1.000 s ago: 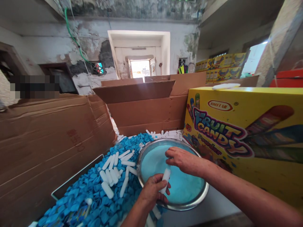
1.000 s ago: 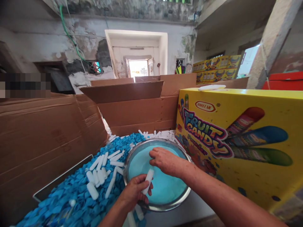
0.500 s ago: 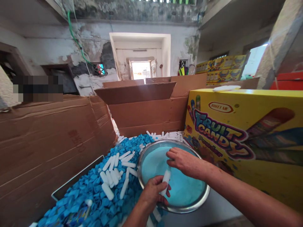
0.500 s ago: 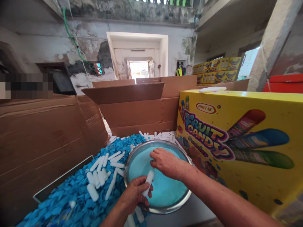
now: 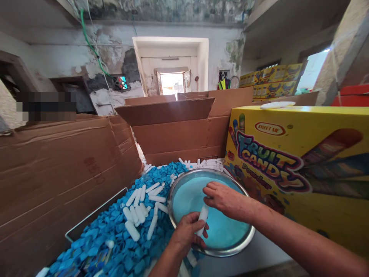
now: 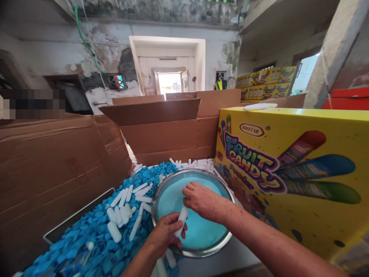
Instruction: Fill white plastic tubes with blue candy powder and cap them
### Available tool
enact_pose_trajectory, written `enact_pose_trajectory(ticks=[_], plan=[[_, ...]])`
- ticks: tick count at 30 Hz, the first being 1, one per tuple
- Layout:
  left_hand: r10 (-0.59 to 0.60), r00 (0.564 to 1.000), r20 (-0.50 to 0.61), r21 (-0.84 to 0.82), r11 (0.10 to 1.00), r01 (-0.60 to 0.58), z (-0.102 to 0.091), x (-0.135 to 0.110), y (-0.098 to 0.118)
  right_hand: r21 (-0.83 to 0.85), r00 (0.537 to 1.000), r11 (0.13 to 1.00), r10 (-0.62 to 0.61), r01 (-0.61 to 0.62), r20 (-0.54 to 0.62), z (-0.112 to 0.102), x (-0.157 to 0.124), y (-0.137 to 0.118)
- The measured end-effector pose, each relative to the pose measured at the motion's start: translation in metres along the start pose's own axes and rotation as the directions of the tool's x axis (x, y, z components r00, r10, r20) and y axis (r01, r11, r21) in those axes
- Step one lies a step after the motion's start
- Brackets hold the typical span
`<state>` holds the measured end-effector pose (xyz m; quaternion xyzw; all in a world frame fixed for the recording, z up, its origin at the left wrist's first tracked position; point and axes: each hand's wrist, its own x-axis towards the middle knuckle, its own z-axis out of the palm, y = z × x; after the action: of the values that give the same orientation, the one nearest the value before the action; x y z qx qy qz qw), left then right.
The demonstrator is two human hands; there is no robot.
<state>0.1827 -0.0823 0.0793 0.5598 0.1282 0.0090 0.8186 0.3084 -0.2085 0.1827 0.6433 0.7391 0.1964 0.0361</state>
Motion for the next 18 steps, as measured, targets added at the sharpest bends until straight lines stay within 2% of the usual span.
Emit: enact_pose_trajectory(ticks=[3, 5, 8, 10, 12, 14, 16, 18], plan=[[0.05, 0.998, -0.041, 0.124, 0.991, -0.044, 0.0, -0.001, 0.002, 0.064, 0.99, 0.99, 0.132, -0.128, -0.055, 0.008, -0.012, 0.005], [0.178, 0.979, -0.096, 0.315, 0.939, -0.14, 0.0, -0.002, 0.004, 0.116, 0.964, 0.963, 0.252, -0.242, -0.082, 0.019, -0.024, 0.006], [0.435, 0.896, -0.095, 0.583, 0.753, -0.304, -0.002, -0.004, 0.007, 0.183, 0.931, 0.915, 0.365, -0.36, 0.007, 0.04, -0.041, -0.002], [0.498, 0.862, -0.095, 0.62, 0.707, -0.34, -0.005, -0.003, 0.007, 0.223, 0.902, 0.875, 0.426, -0.431, 0.07, 0.052, -0.047, -0.012], [0.429, 0.895, -0.124, 0.527, 0.792, -0.307, -0.007, -0.002, 0.005, 0.294, 0.866, 0.819, 0.493, -0.493, 0.08, 0.059, -0.046, -0.022], [0.298, 0.95, -0.089, 0.358, 0.9, -0.249, -0.008, 0.0, 0.004, 0.423, 0.843, 0.751, 0.533, -0.508, 0.066, 0.06, -0.041, -0.03], [0.179, 0.984, 0.014, 0.212, 0.961, -0.178, -0.009, 0.0, 0.004, 0.584, 0.862, 0.683, 0.504, -0.438, 0.057, 0.056, -0.032, -0.036], [0.108, 0.99, 0.089, 0.137, 0.983, -0.12, -0.009, -0.003, 0.006, 0.719, 0.901, 0.614, 0.432, -0.326, 0.04, 0.048, -0.021, -0.041]])
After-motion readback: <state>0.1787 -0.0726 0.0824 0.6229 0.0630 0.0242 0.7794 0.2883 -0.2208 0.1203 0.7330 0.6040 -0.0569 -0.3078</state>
